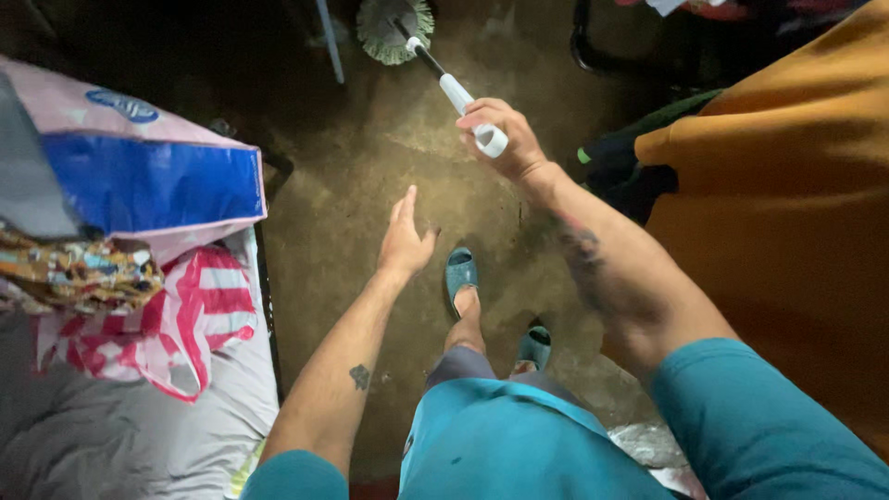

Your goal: The person assembles a mop by attaching the handle sections and then cleans the floor by hand with the mop head.

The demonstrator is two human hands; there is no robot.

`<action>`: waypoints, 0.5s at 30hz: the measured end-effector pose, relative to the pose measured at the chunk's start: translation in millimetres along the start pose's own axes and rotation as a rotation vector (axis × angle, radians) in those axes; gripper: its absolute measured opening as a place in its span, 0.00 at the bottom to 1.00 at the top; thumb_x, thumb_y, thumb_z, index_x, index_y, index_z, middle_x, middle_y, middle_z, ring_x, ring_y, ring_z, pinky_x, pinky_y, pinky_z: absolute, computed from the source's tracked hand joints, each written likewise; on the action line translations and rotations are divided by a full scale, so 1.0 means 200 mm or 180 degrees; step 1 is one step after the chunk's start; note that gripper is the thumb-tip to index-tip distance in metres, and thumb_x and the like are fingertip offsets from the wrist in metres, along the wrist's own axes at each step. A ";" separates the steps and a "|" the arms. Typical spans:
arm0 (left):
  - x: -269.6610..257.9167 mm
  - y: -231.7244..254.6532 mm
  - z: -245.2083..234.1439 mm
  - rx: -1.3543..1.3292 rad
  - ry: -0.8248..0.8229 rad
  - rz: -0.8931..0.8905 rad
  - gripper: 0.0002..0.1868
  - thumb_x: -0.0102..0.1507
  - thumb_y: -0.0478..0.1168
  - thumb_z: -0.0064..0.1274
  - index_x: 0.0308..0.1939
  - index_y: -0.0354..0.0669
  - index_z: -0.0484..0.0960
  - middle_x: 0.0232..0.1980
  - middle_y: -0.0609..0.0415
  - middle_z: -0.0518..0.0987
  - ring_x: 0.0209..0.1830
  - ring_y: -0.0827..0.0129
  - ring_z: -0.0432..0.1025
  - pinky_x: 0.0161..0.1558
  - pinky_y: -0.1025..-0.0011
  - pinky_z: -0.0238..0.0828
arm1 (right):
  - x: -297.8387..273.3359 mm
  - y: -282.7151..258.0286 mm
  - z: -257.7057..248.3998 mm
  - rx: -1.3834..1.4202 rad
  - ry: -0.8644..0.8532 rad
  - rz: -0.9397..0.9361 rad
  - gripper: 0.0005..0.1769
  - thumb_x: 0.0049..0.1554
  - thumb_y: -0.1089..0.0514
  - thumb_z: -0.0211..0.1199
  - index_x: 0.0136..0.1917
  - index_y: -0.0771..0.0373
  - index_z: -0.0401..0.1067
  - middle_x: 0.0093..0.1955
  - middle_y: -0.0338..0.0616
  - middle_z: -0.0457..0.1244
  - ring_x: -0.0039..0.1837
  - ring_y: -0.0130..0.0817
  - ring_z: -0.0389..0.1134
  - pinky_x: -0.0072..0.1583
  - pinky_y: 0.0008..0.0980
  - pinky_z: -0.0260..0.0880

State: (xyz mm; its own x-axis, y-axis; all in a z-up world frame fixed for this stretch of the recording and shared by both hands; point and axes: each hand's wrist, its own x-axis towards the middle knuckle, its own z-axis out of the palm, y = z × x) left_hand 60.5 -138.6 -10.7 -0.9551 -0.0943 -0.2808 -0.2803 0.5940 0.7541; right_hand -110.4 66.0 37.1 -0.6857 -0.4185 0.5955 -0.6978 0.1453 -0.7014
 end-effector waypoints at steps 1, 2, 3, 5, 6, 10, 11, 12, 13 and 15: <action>0.02 0.02 0.01 0.0005 -0.0041 0.0015 0.48 0.61 0.43 0.61 0.80 0.44 0.51 0.77 0.39 0.60 0.75 0.45 0.60 0.71 0.59 0.60 | 0.04 -0.01 -0.06 0.0051 -0.0106 0.0196 0.15 0.52 0.74 0.71 0.52 0.64 0.74 0.53 0.52 0.68 0.56 0.49 0.72 0.57 0.37 0.73; 0.04 0.07 0.03 -0.0087 -0.0147 0.0054 0.48 0.60 0.43 0.61 0.80 0.45 0.51 0.77 0.40 0.61 0.75 0.46 0.61 0.71 0.59 0.60 | 0.06 -0.05 -0.11 0.0010 -0.0088 0.0206 0.15 0.52 0.74 0.71 0.52 0.64 0.74 0.53 0.52 0.68 0.56 0.49 0.72 0.57 0.37 0.73; 0.07 0.12 0.05 -0.0178 -0.0254 0.0093 0.49 0.59 0.43 0.60 0.80 0.46 0.51 0.76 0.41 0.62 0.75 0.47 0.61 0.71 0.59 0.60 | 0.05 -0.13 -0.15 -0.0036 0.0070 -0.0065 0.15 0.53 0.74 0.70 0.51 0.65 0.72 0.52 0.50 0.68 0.57 0.49 0.72 0.59 0.40 0.73; 0.10 0.24 0.09 -0.0216 -0.0379 0.0430 0.49 0.59 0.43 0.62 0.80 0.45 0.52 0.76 0.40 0.62 0.74 0.46 0.61 0.71 0.58 0.60 | 0.01 -0.31 -0.21 -0.0076 0.0247 -0.0380 0.15 0.52 0.75 0.67 0.50 0.66 0.69 0.51 0.47 0.68 0.56 0.49 0.72 0.59 0.44 0.73; 0.12 0.30 0.11 -0.0234 -0.0474 0.0744 0.50 0.58 0.42 0.63 0.79 0.44 0.52 0.76 0.39 0.61 0.74 0.45 0.61 0.71 0.58 0.60 | -0.01 -0.39 -0.23 -0.0069 0.0288 -0.0428 0.16 0.51 0.74 0.67 0.51 0.67 0.68 0.50 0.46 0.68 0.55 0.48 0.72 0.58 0.45 0.73; 0.07 0.53 0.20 0.0103 -0.0419 0.1287 0.49 0.53 0.40 0.63 0.75 0.41 0.57 0.77 0.32 0.59 0.72 0.41 0.60 0.64 0.53 0.61 | -0.17 -0.87 -0.35 -0.0551 -0.0073 0.0384 0.18 0.39 0.65 0.71 0.45 0.61 0.73 0.45 0.48 0.69 0.51 0.47 0.72 0.54 0.46 0.70; 0.05 0.55 0.20 -0.0085 -0.0593 0.1827 0.42 0.55 0.41 0.63 0.72 0.43 0.64 0.75 0.35 0.64 0.73 0.44 0.62 0.65 0.55 0.63 | -0.20 -0.94 -0.37 -0.0526 -0.0134 0.0348 0.16 0.41 0.63 0.71 0.44 0.62 0.73 0.44 0.48 0.69 0.49 0.47 0.72 0.52 0.45 0.69; 0.04 0.56 0.22 -0.0280 -0.0768 0.2362 0.36 0.57 0.41 0.63 0.70 0.45 0.70 0.72 0.38 0.70 0.75 0.48 0.64 0.66 0.56 0.64 | -0.23 -0.99 -0.39 -0.0497 -0.0195 0.0314 0.14 0.43 0.62 0.71 0.43 0.62 0.72 0.42 0.48 0.68 0.48 0.47 0.71 0.51 0.45 0.69; 0.02 0.55 0.24 -0.0284 -0.0799 0.2369 0.36 0.57 0.41 0.63 0.70 0.45 0.70 0.72 0.38 0.70 0.75 0.48 0.64 0.66 0.56 0.64 | -0.26 -1.02 -0.40 -0.0511 -0.0179 0.0338 0.14 0.43 0.62 0.71 0.43 0.62 0.72 0.42 0.48 0.68 0.48 0.47 0.71 0.51 0.45 0.69; 0.05 0.53 0.31 -0.0822 -0.1159 0.2611 0.24 0.61 0.42 0.60 0.60 0.45 0.75 0.65 0.47 0.78 0.77 0.55 0.67 0.74 0.61 0.69 | -0.33 -0.98 -0.40 -0.0515 0.0020 0.0312 0.10 0.47 0.65 0.70 0.43 0.64 0.72 0.40 0.44 0.67 0.46 0.45 0.71 0.50 0.40 0.69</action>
State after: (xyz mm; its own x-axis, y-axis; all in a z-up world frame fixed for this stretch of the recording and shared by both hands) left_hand 27.3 -26.6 30.1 -0.7872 0.5583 0.2621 0.4142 0.1636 0.8954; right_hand 55.2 136.2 167.5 -0.7530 -0.3898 0.5301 -0.6514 0.3275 -0.6844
